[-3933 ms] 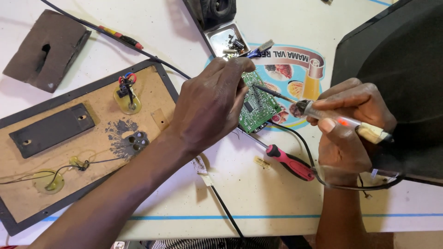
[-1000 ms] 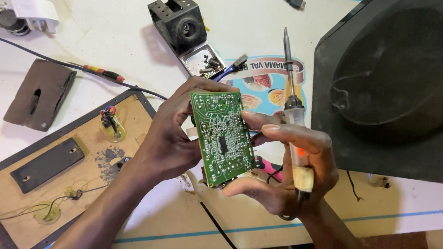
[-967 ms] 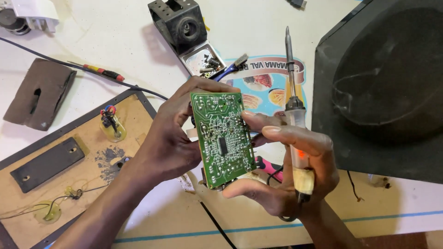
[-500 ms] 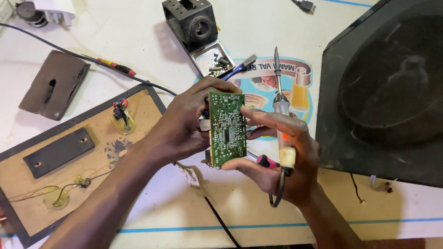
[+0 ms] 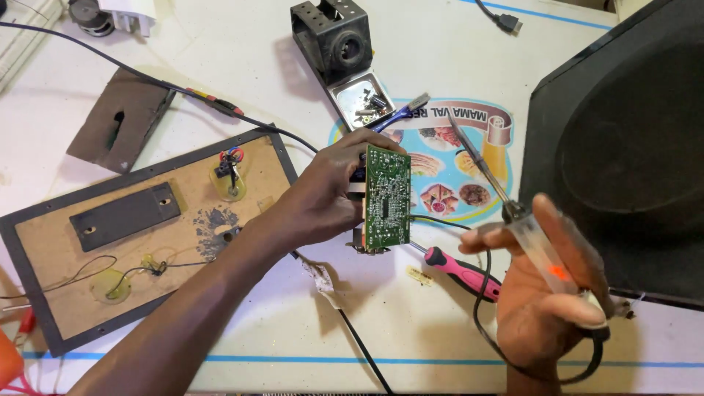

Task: The person holds a green circuit board and uses a soldering iron to apply solder to multiple points on the board. They rotate the board to access different areas and continue soldering throughout the clip.

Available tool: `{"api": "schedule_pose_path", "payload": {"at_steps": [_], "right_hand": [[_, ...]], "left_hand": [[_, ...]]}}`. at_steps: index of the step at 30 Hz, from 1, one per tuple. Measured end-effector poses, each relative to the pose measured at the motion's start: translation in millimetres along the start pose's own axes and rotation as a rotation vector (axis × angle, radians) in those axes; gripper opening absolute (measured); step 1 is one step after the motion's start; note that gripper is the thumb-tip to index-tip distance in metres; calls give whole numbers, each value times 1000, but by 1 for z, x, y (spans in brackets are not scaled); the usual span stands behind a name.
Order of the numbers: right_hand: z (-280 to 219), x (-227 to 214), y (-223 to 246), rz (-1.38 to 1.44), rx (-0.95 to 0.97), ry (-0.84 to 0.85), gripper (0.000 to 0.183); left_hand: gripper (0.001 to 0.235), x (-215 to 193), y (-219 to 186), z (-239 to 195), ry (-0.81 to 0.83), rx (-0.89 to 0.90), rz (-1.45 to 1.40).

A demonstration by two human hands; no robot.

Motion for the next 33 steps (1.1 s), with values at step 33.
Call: {"api": "schedule_pose_path", "payload": {"at_steps": [33], "right_hand": [[-55, 9, -2, -180, 287, -440, 36]], "left_hand": [[25, -1, -15, 10, 209, 18, 51]]}}
Point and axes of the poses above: each hand's wrist, its own z-axis towards the middle knuckle, its own x-axis out of the palm, y = z × x, the point moved 4 cm from there along z, towards the middle knuckle, and after that the axes turned 1 degree about -y, right-handed, at the moved point
